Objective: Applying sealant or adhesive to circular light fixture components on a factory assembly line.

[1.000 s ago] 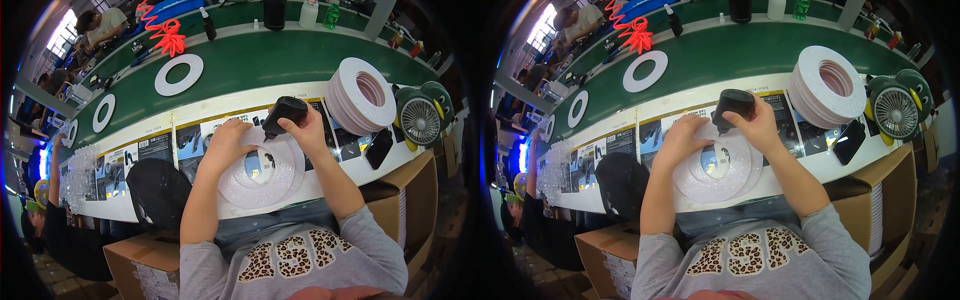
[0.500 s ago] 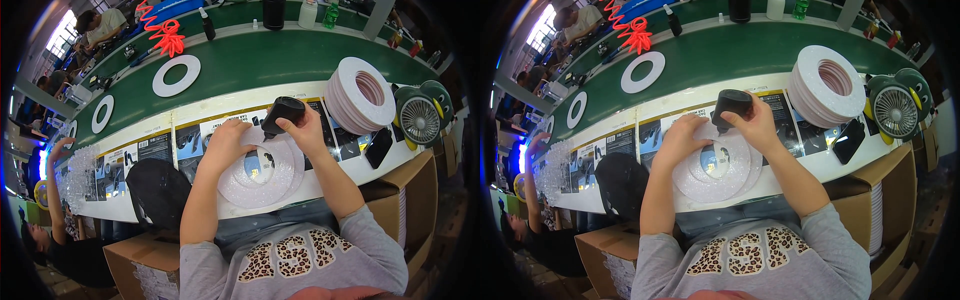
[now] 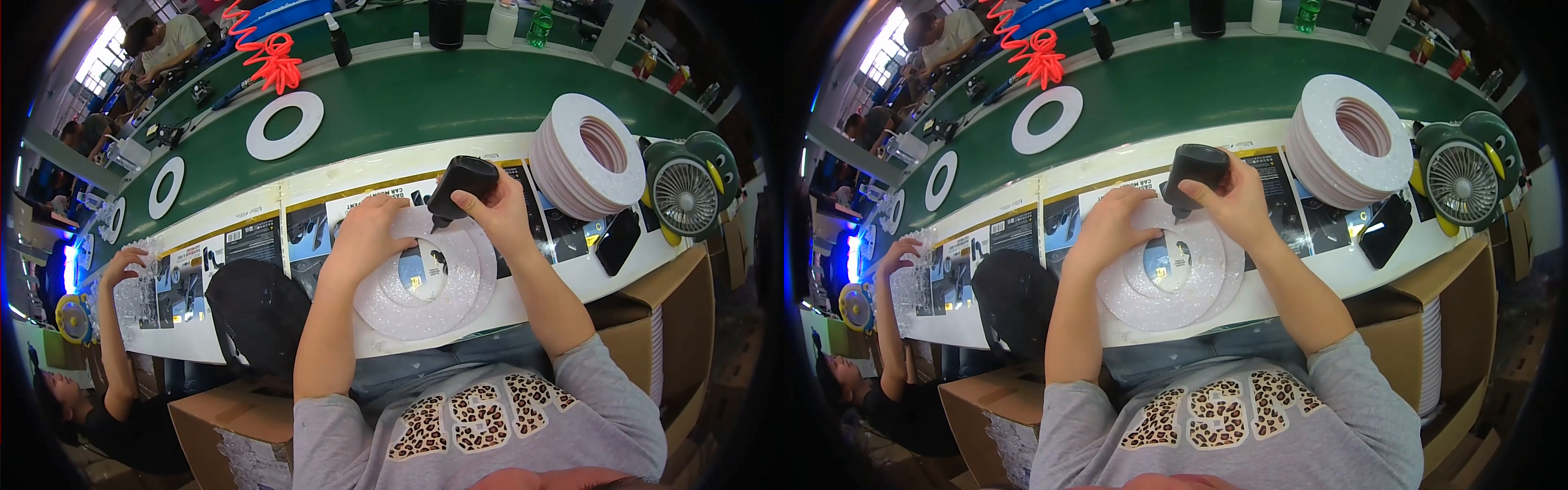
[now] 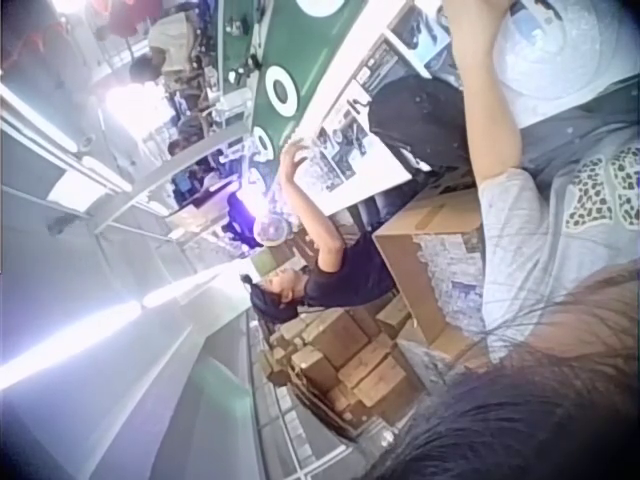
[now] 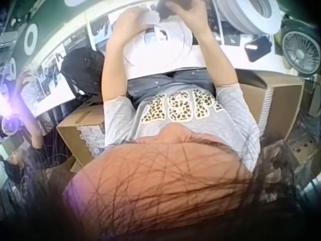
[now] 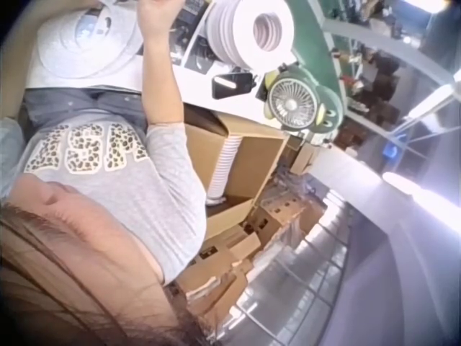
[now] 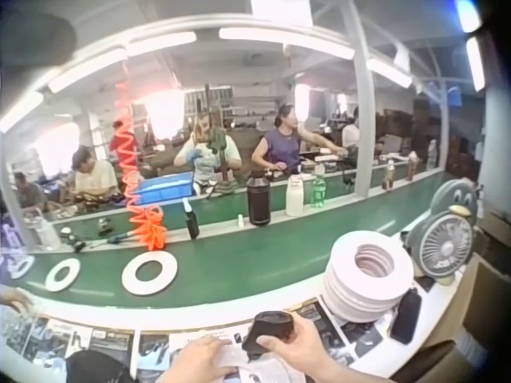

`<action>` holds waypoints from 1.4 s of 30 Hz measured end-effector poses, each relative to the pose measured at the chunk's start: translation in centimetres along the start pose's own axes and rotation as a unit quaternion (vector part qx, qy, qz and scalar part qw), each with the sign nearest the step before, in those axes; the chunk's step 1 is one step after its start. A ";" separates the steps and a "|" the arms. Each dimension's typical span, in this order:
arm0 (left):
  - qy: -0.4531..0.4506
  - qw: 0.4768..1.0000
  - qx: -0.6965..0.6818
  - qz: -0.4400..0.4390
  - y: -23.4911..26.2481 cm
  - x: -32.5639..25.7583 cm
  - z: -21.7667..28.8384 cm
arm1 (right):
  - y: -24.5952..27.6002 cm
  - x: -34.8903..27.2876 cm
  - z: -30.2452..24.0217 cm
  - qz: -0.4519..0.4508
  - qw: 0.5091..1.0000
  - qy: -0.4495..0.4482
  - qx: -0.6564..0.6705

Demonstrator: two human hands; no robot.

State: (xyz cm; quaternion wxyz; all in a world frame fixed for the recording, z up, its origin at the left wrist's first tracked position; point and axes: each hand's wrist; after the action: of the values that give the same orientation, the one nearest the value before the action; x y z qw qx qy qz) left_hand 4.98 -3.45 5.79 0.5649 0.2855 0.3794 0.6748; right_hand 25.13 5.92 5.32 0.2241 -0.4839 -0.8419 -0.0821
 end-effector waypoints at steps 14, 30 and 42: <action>0.036 0.999 0.016 0.004 0.5 -0.7 0.1 | -0.3 -0.4 -0.2 0.031 0.999 0.016 0.042; 0.022 1.000 0.013 0.003 0.3 -0.4 0.4 | -1.2 -0.5 0.2 0.029 0.998 0.009 0.056; 0.021 1.000 0.012 0.004 0.2 -0.4 0.4 | -1.2 -0.5 0.4 0.030 0.997 0.011 0.064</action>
State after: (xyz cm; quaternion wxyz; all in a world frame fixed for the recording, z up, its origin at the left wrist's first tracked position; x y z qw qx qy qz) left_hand 5.24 -3.82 6.19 0.5508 0.2798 0.3983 0.6780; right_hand 24.24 5.07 4.86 0.2661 -0.4924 -0.8283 -0.0269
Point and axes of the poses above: each hand's wrist, its own x-axis towards the middle knuckle, its own y-axis out of the back of the hand, z = x × y, and after that the axes turned 14 degrees about y, right-handed
